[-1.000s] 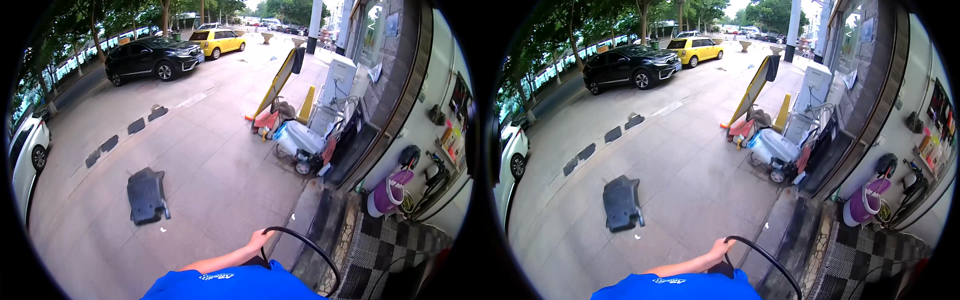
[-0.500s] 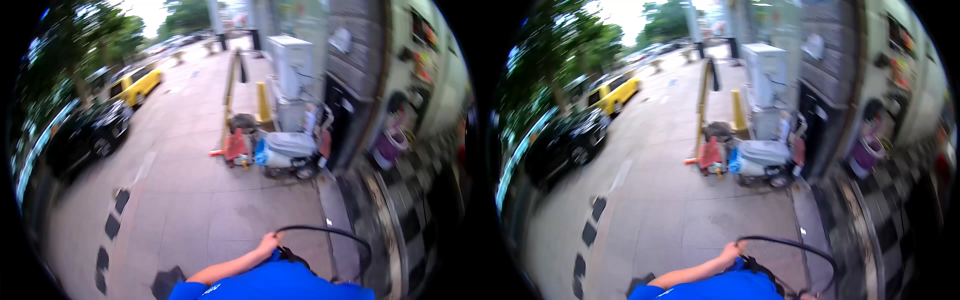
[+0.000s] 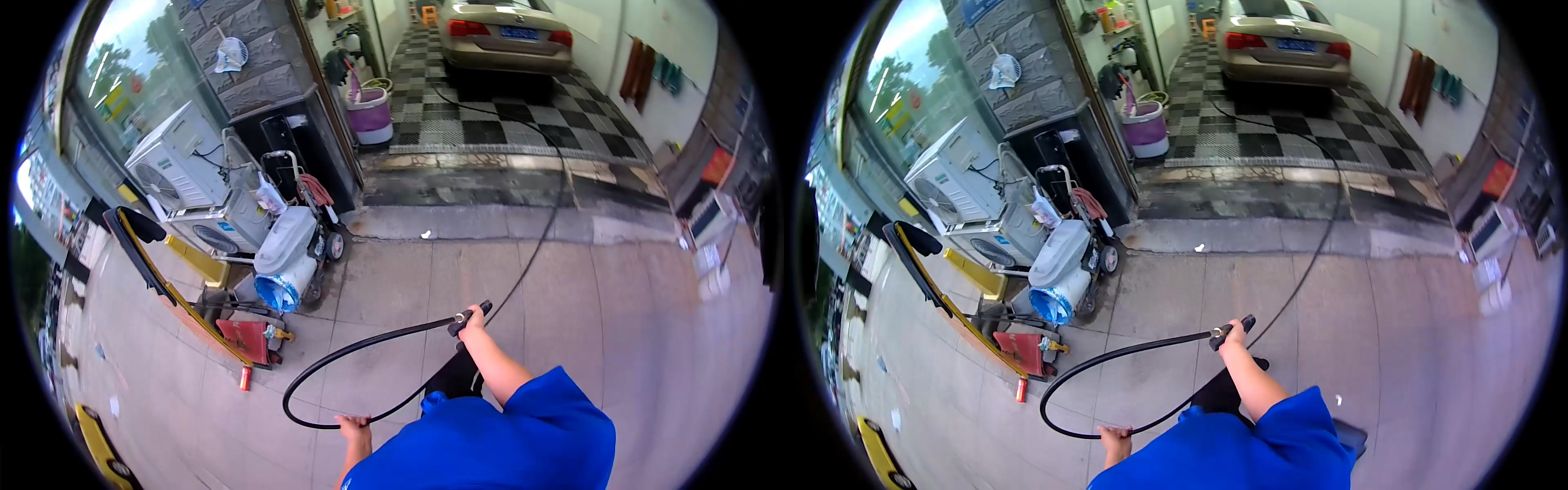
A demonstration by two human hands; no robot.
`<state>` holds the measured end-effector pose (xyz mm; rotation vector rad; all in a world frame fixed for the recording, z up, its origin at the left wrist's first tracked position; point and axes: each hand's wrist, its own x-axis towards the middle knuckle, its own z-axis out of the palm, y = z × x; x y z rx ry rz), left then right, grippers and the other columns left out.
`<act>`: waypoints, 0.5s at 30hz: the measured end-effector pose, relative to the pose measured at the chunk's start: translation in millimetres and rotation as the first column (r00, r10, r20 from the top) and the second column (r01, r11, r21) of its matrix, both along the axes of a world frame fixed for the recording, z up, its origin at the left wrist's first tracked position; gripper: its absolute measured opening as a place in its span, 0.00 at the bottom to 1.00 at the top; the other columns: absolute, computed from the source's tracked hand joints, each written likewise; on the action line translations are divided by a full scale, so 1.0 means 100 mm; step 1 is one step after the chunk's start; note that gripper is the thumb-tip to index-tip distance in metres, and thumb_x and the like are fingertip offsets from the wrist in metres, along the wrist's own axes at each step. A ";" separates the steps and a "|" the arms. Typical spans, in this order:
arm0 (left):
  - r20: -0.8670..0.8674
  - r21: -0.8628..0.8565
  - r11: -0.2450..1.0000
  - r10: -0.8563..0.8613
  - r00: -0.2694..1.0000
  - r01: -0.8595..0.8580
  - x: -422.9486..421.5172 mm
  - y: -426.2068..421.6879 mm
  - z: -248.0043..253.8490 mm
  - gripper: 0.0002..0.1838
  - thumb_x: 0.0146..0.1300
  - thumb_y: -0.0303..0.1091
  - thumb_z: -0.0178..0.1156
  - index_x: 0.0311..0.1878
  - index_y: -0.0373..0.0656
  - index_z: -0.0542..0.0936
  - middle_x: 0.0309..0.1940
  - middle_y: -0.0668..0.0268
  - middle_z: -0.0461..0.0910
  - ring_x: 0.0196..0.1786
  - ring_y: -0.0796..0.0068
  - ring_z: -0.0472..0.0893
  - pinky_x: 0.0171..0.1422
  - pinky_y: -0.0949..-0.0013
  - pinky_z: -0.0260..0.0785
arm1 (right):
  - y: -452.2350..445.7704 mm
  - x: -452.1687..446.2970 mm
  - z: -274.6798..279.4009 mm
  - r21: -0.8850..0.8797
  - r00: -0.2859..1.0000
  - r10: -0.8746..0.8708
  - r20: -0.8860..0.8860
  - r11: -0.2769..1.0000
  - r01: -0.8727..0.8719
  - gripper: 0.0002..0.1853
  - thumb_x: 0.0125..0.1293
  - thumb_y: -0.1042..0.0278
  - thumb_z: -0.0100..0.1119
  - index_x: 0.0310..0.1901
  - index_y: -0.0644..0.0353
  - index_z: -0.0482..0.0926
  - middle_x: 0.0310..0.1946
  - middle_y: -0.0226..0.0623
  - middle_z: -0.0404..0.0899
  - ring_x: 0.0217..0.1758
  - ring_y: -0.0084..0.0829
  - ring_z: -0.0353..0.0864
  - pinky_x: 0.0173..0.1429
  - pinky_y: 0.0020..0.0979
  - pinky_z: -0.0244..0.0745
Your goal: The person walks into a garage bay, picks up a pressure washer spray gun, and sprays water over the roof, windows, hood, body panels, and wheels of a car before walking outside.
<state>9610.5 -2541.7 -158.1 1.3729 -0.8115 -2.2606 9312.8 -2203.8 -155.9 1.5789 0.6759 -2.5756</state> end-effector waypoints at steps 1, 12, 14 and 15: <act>0.007 -0.058 0.998 -0.032 0.999 0.032 0.38 -0.39 0.04 0.31 0.71 0.66 0.40 0.20 0.52 0.55 0.12 0.72 0.50 0.16 0.72 0.55 0.27 0.54 0.65 | -0.09 0.36 -0.04 0.029 1.000 -0.014 0.021 0.999 0.014 0.08 0.51 0.65 0.58 0.27 0.56 0.69 0.24 0.36 0.72 0.23 0.37 0.73 0.30 0.43 0.74; 0.410 -0.638 0.767 0.411 0.814 -0.066 2.15 -2.37 1.26 0.23 0.67 0.52 0.56 0.32 0.39 0.72 0.23 0.66 0.71 0.28 0.73 0.69 0.36 0.58 0.69 | -2.66 3.40 -0.28 -0.292 0.486 0.840 0.241 0.541 -0.789 0.14 0.62 0.64 0.62 0.43 0.63 0.73 0.43 0.45 0.79 0.45 0.47 0.78 0.55 0.51 0.73; 0.406 -0.632 0.774 0.351 0.844 -0.017 2.18 -2.26 1.35 0.22 0.67 0.51 0.56 0.34 0.38 0.72 0.25 0.65 0.71 0.30 0.72 0.70 0.38 0.58 0.68 | -3.02 3.74 0.30 -0.421 0.485 0.803 0.346 0.595 -0.685 0.13 0.59 0.70 0.65 0.41 0.62 0.72 0.35 0.43 0.78 0.37 0.43 0.80 0.48 0.51 0.77; 0.403 -0.626 0.780 0.315 0.859 0.008 2.20 -2.21 1.38 0.21 0.67 0.51 0.56 0.34 0.38 0.72 0.26 0.65 0.71 0.31 0.72 0.70 0.39 0.58 0.68 | -3.15 3.91 0.29 -0.423 0.464 0.840 0.280 0.542 -0.726 0.11 0.59 0.70 0.66 0.39 0.61 0.73 0.32 0.40 0.78 0.35 0.41 0.81 0.46 0.50 0.78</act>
